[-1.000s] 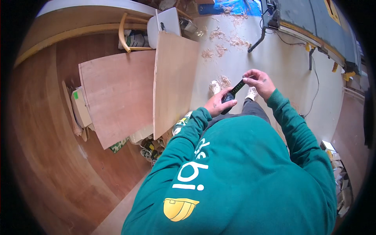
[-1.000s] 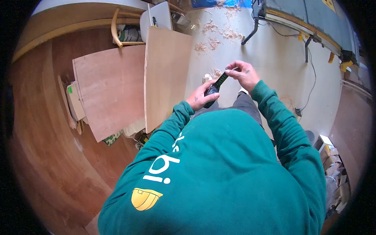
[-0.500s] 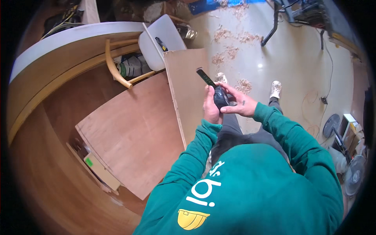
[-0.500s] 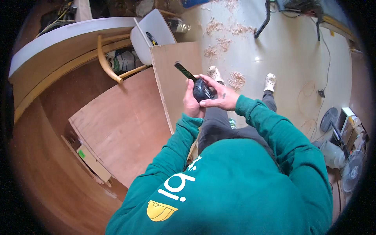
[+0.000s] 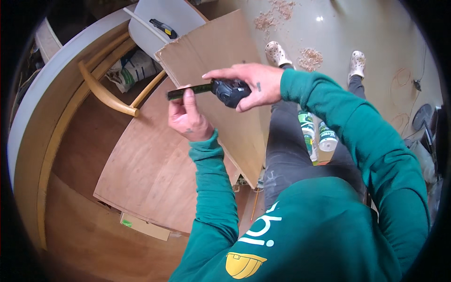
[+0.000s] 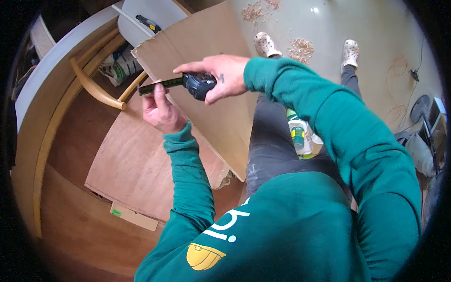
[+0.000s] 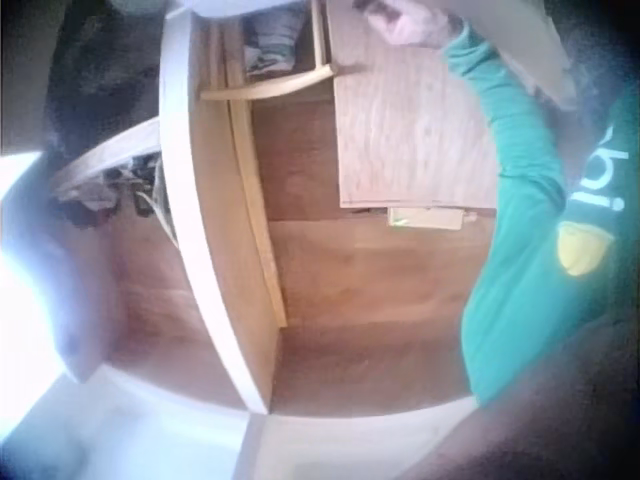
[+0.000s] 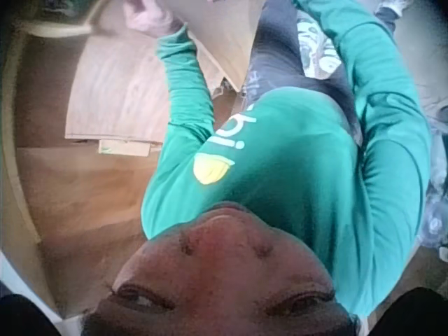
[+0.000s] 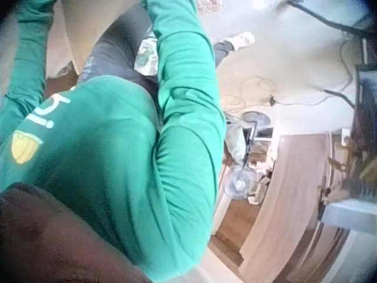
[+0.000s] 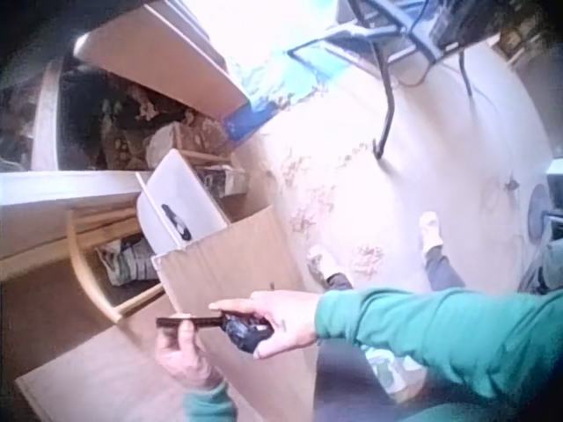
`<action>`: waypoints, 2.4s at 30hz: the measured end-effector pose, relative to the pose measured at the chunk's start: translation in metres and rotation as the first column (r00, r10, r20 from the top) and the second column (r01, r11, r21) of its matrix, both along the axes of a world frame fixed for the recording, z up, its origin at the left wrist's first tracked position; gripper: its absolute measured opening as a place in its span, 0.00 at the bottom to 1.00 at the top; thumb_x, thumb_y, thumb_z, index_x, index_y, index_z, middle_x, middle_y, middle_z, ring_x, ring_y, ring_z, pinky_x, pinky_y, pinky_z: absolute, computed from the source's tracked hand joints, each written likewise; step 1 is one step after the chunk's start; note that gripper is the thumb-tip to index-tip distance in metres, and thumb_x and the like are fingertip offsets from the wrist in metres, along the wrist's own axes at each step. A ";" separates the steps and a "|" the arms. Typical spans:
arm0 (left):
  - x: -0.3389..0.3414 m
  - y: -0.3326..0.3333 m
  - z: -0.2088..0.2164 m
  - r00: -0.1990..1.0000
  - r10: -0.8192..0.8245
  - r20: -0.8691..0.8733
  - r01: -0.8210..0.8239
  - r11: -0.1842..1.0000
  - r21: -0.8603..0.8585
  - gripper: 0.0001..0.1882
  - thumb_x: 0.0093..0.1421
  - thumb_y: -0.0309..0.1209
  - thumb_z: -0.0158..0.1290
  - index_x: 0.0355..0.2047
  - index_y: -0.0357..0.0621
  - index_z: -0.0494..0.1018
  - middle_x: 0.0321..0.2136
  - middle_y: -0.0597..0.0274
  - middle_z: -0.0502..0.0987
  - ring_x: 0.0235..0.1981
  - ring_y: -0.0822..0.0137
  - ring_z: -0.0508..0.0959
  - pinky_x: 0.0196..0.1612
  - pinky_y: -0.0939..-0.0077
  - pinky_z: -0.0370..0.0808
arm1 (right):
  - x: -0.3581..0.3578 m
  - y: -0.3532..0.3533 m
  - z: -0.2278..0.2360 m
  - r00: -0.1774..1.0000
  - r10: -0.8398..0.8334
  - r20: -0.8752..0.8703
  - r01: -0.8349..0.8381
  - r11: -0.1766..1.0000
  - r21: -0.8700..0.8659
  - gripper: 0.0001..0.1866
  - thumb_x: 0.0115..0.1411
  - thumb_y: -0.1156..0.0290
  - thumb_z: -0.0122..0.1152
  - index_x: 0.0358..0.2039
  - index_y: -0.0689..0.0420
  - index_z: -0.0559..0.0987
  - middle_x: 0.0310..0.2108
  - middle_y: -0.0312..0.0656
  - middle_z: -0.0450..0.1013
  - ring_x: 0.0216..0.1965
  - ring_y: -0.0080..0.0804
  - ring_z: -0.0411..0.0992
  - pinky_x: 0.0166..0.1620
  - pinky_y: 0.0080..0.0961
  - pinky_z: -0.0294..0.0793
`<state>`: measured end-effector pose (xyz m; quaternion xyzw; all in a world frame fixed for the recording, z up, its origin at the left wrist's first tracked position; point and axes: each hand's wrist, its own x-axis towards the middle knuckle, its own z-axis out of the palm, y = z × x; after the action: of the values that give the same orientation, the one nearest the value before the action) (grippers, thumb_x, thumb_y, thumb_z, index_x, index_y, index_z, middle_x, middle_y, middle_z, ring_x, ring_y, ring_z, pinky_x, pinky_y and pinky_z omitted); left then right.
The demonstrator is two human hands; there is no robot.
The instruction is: The person measures the edge of a plywood board using a tape measure, then positions a larger plywood sheet onto a table saw and aligns it against the fence.
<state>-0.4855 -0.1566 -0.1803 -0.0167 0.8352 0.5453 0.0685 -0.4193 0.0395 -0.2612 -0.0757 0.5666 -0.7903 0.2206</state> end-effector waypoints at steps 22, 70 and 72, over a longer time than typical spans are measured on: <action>-0.069 -0.004 -0.042 0.916 -0.282 -0.286 0.115 0.867 -0.485 0.20 0.60 0.21 0.61 0.51 0.39 0.67 0.42 0.56 0.76 0.41 0.70 0.78 0.43 0.78 0.76 | -0.080 -0.016 -0.113 0.988 -0.060 -0.144 0.103 0.946 0.308 0.45 0.48 0.73 0.64 0.68 0.26 0.66 0.56 0.48 0.67 0.50 0.52 0.74 0.57 0.40 0.75; -0.087 0.013 -0.044 0.929 -0.362 -0.074 0.245 0.754 -0.609 0.40 0.58 0.16 0.61 0.68 0.43 0.55 0.55 0.48 0.70 0.54 0.61 0.75 0.57 0.70 0.76 | -0.087 -0.029 -0.112 0.989 -0.117 -0.088 0.146 0.796 0.588 0.41 0.55 0.51 0.72 0.68 0.31 0.65 0.48 0.54 0.70 0.44 0.54 0.77 0.49 0.45 0.78; -0.087 0.014 -0.044 0.927 -0.368 -0.076 0.243 0.740 -0.627 0.40 0.58 0.16 0.61 0.67 0.43 0.56 0.55 0.48 0.70 0.54 0.61 0.75 0.58 0.70 0.75 | -0.086 -0.029 -0.111 0.991 -0.108 -0.074 0.131 0.800 0.585 0.41 0.55 0.51 0.72 0.68 0.31 0.65 0.48 0.54 0.70 0.44 0.54 0.77 0.49 0.45 0.78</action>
<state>-0.5728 -0.1429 -0.2239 0.1536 0.9591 0.2284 0.0661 -0.5058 0.0105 -0.3720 0.0177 0.7910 -0.5867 0.1723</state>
